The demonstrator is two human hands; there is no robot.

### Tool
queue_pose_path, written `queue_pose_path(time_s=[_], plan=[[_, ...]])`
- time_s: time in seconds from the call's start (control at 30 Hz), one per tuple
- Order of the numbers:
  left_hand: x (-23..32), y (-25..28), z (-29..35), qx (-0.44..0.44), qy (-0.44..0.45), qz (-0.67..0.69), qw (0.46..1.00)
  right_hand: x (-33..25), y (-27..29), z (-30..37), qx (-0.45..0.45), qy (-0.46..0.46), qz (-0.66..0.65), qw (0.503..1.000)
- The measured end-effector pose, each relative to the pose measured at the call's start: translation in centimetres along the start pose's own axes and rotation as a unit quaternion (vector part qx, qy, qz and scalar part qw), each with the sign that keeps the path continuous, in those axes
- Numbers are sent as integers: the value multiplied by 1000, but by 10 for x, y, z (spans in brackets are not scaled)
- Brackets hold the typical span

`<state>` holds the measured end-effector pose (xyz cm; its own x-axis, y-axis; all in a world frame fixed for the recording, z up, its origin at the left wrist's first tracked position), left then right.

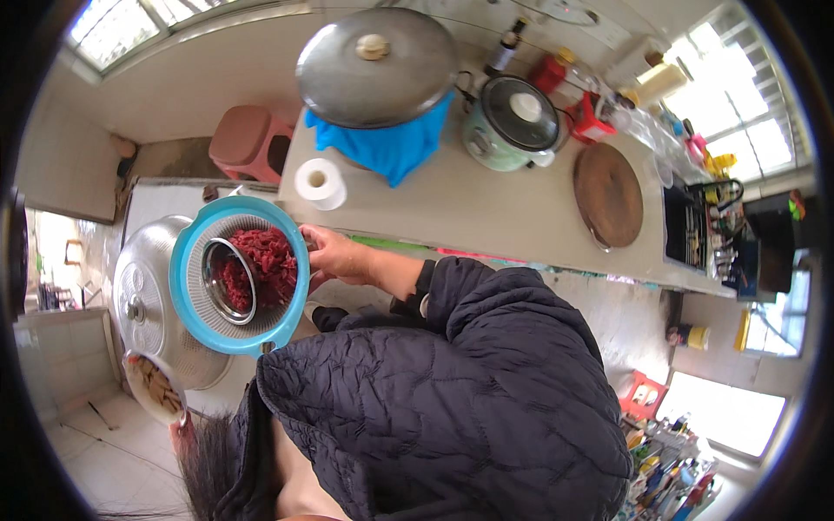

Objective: The person washes a colander, then sits on the floor to transfer sliced meat from a cutting board into the colander and a small bowl. They clean the cutting board with a sponge and knife, discard plastic bags, and move the meat containers to the kitchen counter.

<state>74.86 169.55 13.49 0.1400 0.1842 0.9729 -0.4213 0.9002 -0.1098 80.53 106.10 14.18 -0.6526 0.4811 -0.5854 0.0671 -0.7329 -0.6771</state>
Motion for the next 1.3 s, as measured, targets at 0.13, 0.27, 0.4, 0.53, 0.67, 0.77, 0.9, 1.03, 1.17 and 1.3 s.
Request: queue_pose_path(time_s=[0.13, 0.27, 0.4, 0.53, 0.67, 0.77, 0.9, 1.03, 1.17, 1.3], plan=[[-8, -170, 16, -171, 53, 9, 984, -8, 43, 87, 41, 66, -2, 997], [-7, -332, 64, -284, -29, -41, 957, 4, 89, 164, 190, 137, -21, 972], [-33, -448, 89, -405, 35, -122, 905, 40, 121, 246, 324, 176, -75, 927], [-78, -538, 122, -529, 75, -135, 834, 93, 121, 307, 436, 259, -215, 835], [-118, -608, 176, -631, 113, -153, 752, 140, 114, 367, 499, 307, -300, 753], [-139, -646, 227, -681, 128, -154, 705, 169, 116, 407, 515, 386, -332, 690], [-164, -682, 301, -712, 164, -158, 664, 208, 123, 464, 539, 450, -356, 617], [-192, -717, 394, -740, 129, -204, 628, 240, 149, 548, 554, 472, -358, 586], [-221, -746, 490, -742, 149, -207, 620, 273, 186, 629, 553, 498, -350, 568], [-247, -770, 585, -739, 168, -225, 613, 299, 235, 706, 579, 473, -352, 563]])
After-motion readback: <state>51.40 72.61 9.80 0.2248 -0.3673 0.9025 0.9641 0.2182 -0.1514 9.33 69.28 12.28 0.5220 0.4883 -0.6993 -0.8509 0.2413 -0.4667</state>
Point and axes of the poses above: each hand's wrist, its own z-axis away from the middle knuckle, its own y-axis out of the back of the hand, x = y × z, the point moved 3 cm from there along -z, towards the middle knuckle, and after that the axes turned 15 degrees about -y, right-handed, at the moved point
